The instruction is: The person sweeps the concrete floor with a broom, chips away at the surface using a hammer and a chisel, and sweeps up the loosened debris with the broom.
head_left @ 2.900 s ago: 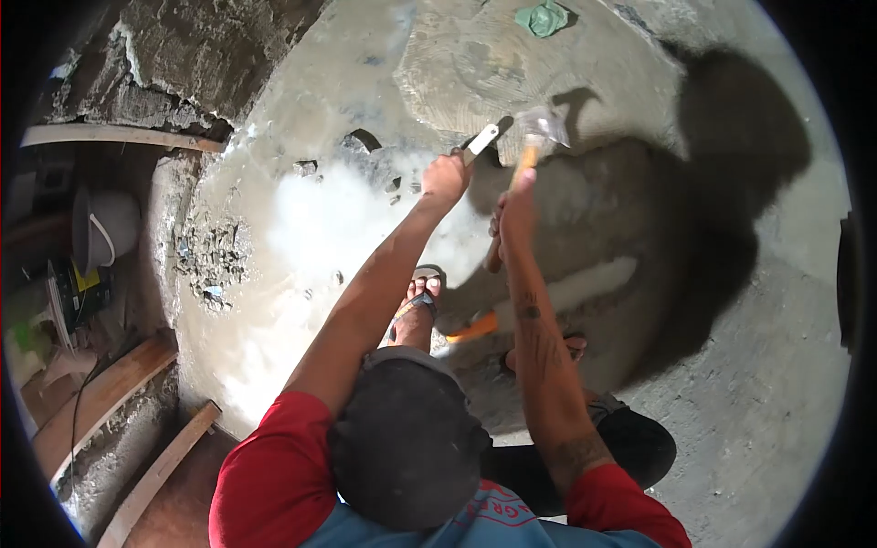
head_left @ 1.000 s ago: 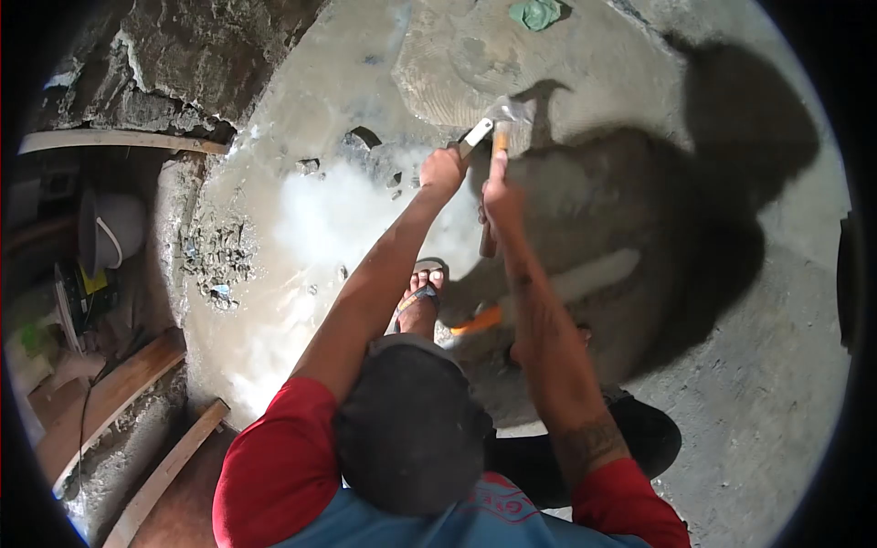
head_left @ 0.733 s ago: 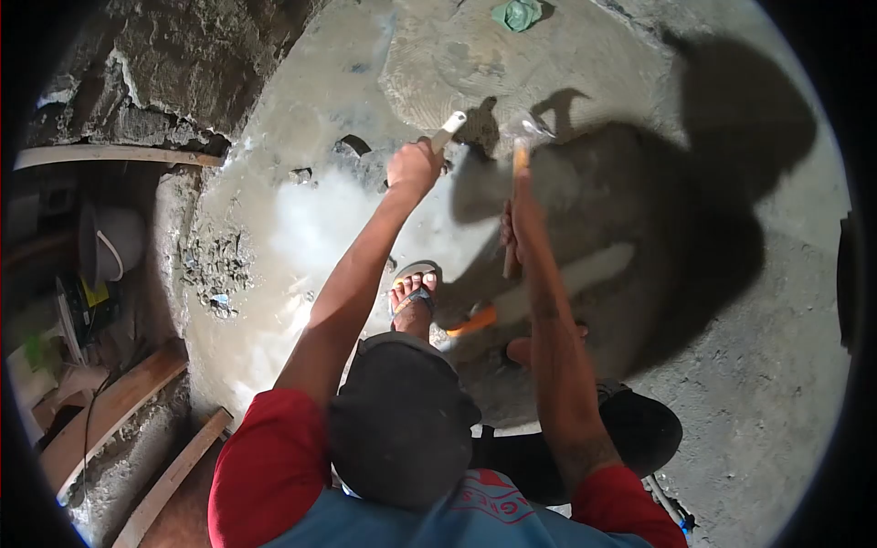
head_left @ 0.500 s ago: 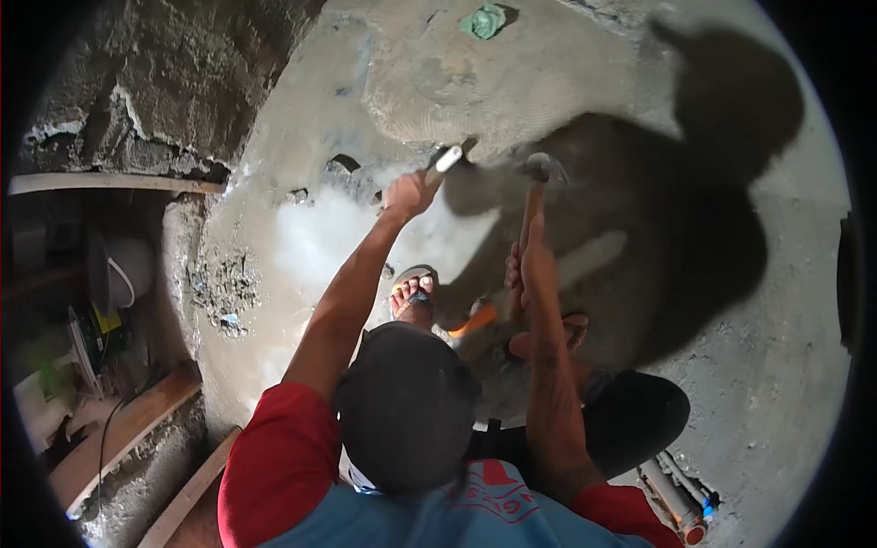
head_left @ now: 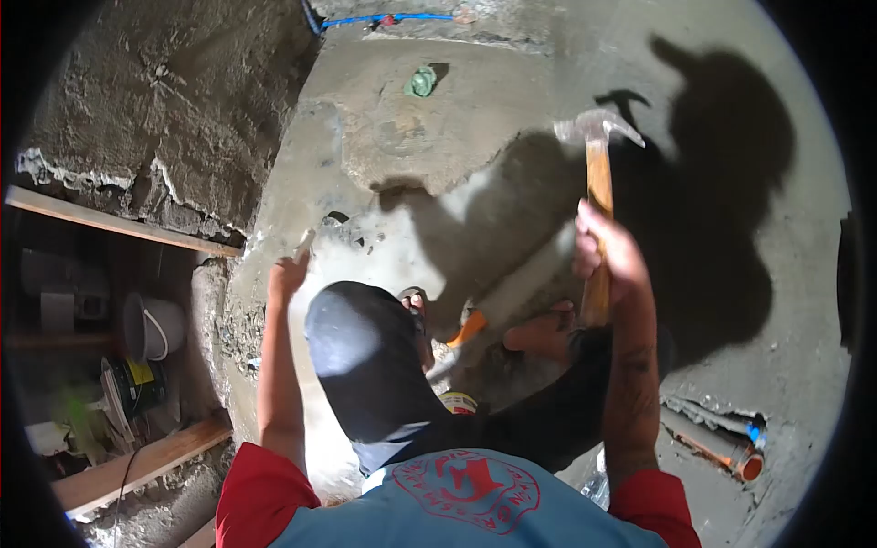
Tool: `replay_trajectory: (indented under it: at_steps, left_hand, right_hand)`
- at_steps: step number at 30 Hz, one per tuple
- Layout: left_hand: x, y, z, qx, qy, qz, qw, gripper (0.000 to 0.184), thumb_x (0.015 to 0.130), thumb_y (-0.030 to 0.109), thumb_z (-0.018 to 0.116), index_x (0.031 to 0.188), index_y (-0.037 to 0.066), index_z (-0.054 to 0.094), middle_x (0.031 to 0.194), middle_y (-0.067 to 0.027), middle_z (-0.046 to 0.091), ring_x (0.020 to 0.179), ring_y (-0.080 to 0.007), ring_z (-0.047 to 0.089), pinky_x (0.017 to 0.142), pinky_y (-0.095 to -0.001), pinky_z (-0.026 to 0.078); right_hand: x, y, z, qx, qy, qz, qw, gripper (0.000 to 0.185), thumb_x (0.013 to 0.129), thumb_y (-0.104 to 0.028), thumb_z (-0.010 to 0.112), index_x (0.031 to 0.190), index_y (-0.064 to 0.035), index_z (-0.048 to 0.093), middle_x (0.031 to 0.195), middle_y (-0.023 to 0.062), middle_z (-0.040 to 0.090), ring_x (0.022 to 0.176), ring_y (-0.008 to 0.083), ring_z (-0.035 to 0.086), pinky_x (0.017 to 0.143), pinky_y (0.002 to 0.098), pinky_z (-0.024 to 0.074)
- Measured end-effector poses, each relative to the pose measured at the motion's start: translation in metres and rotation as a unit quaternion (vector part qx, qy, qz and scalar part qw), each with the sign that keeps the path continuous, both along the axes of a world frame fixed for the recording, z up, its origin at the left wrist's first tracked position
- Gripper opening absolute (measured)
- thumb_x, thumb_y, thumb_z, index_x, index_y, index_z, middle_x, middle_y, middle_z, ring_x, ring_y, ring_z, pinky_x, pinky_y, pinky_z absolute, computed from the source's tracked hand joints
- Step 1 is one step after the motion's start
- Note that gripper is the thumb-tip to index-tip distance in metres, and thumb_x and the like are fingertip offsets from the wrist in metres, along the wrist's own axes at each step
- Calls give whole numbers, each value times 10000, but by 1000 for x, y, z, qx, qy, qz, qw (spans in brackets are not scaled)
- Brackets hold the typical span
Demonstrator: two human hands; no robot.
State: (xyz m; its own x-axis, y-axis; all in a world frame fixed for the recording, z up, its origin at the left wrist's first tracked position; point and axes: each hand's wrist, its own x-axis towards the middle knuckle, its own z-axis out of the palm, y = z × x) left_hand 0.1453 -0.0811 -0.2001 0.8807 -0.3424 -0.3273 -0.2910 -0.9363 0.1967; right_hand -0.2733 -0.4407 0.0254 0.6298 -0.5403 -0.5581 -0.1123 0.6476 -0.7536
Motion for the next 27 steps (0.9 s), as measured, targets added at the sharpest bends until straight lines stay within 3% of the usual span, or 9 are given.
replay_trajectory:
  at_steps: [2,5,6,8,9,11,16,24,27]
  left_hand:
    - [12,-14,43,-79,60,2,995,743,884,611,498,1006,-104,658,904,-332,660,902,-456,669,788,-493,519]
    - [24,-59,104,-175,166,-49,969,434,926,415,491,871,3,615,619,-92,569,540,-170,568,469,-323,445]
    - [13,-80,131,-218,170,-57,959,401,928,405,508,885,15,595,632,-86,568,530,-169,577,453,-315,444]
    - [1,-125,177,-110,51,-192,974,483,914,428,531,1112,-1,627,860,-237,651,730,-352,647,659,-442,521]
    - [21,-141,149,-140,-151,-355,912,459,943,435,500,990,-5,624,730,-153,626,582,-315,611,548,-425,493]
    - [-30,-205,199,-29,-45,-302,952,447,909,350,534,1146,-29,520,960,-174,579,811,-344,579,696,-456,475]
    - [-171,-297,260,41,34,-289,956,704,848,214,609,1442,-70,360,1512,-217,364,1321,-378,467,1031,-510,405]
    - [-236,-318,220,-8,-131,-359,924,375,861,260,626,1184,73,661,1238,-103,527,1178,-258,500,897,-398,418]
    - [-250,-323,228,-47,-162,-357,919,349,908,329,567,1136,93,685,1200,-86,541,1134,-244,508,870,-405,397]
  right_hand:
    - [-9,-22,15,74,-100,14,992,259,960,-316,620,804,-140,511,591,-91,434,444,13,385,417,194,327]
    - [-15,-43,22,168,-174,1,970,209,952,-247,639,833,-115,530,609,-93,449,484,-1,417,434,187,342]
    - [-17,-44,18,168,-177,-17,970,168,953,-200,634,852,-97,548,638,-81,476,507,2,449,448,183,366]
    - [-15,-37,10,193,-186,-76,960,110,947,-142,625,895,-61,572,721,-15,557,577,68,535,538,225,468]
    - [-10,-28,11,193,-174,-132,956,91,941,-121,627,918,-46,582,750,12,583,618,96,572,587,241,503]
    - [-2,-28,1,263,-251,-168,916,129,911,-94,622,1000,-7,585,941,137,623,893,202,626,763,318,537]
    - [13,-7,35,184,-256,-102,943,547,850,-269,625,1336,-81,462,1208,240,513,1034,320,564,931,436,477]
    - [38,-17,1,159,-148,-71,974,687,849,-526,531,1462,-236,427,1316,234,421,975,270,508,974,418,369]
    - [52,-13,4,212,-150,-98,961,711,855,-639,500,1436,-233,454,1511,232,270,1349,355,328,1095,536,279]
